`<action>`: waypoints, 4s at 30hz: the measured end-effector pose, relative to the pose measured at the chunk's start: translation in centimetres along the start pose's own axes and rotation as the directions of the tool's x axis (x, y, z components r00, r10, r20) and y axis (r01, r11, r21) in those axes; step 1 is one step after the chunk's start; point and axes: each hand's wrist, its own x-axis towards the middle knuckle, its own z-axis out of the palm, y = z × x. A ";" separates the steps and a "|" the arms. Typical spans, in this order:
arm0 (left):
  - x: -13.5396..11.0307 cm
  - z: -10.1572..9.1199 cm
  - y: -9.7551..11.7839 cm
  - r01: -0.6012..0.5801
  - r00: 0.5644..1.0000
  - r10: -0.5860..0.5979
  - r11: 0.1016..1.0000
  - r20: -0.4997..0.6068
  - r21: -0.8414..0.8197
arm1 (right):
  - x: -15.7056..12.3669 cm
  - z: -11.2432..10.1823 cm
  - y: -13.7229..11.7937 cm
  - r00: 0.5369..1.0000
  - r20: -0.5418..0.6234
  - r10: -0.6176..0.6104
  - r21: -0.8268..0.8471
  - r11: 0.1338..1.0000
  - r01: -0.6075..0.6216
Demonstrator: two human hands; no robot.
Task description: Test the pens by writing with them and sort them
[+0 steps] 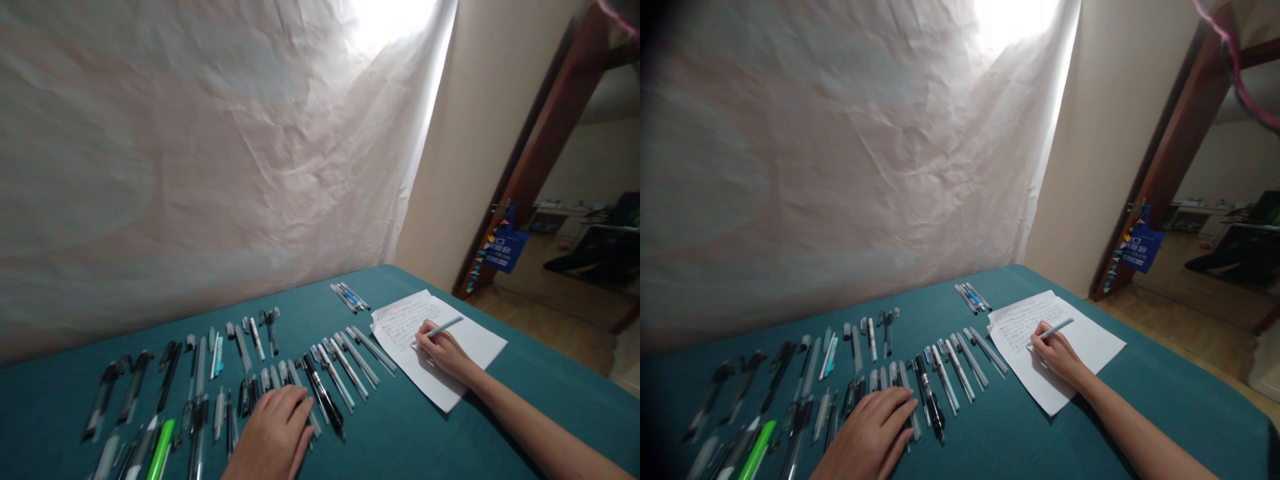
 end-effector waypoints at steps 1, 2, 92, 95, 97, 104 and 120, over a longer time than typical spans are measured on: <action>0.0 0.0 0.0 0.000 1.000 0.000 1.000 0.000 0.004 | 0.0 0.0 -0.1 1.000 -0.004 0.005 -0.005 1.000 -0.005; 0.0 0.0 0.0 -0.001 1.000 0.001 1.000 -0.001 0.007 | 0.0 0.0 -0.3 1.000 -0.003 0.007 -0.011 1.000 -0.007; -0.2 -2.3 -4.3 -0.024 0.419 -0.757 -0.561 0.501 -0.827 | -2.6 16.6 -21.3 0.418 0.049 -0.907 -0.002 0.418 0.908; -0.1 -2.3 -4.0 -0.017 0.421 -0.751 -0.567 0.509 -0.823 | -2.5 16.6 -21.1 0.411 0.058 -0.910 -0.023 0.410 0.912; 0.0 -2.4 -3.7 -0.017 0.434 -0.740 -0.577 0.514 -0.816 | -2.4 16.6 -20.9 0.391 0.070 -0.918 -0.054 0.388 0.920; -0.1 -2.5 -2.8 -0.048 0.479 -0.740 -0.559 0.472 -0.828 | -2.3 16.6 -20.6 0.340 0.075 -0.938 -0.076 0.334 0.939; 0.1 -2.8 -4.2 -0.034 0.428 -0.806 -0.467 0.409 -0.884 | -1.4 15.9 -22.1 0.536 0.198 -0.821 0.028 0.551 0.834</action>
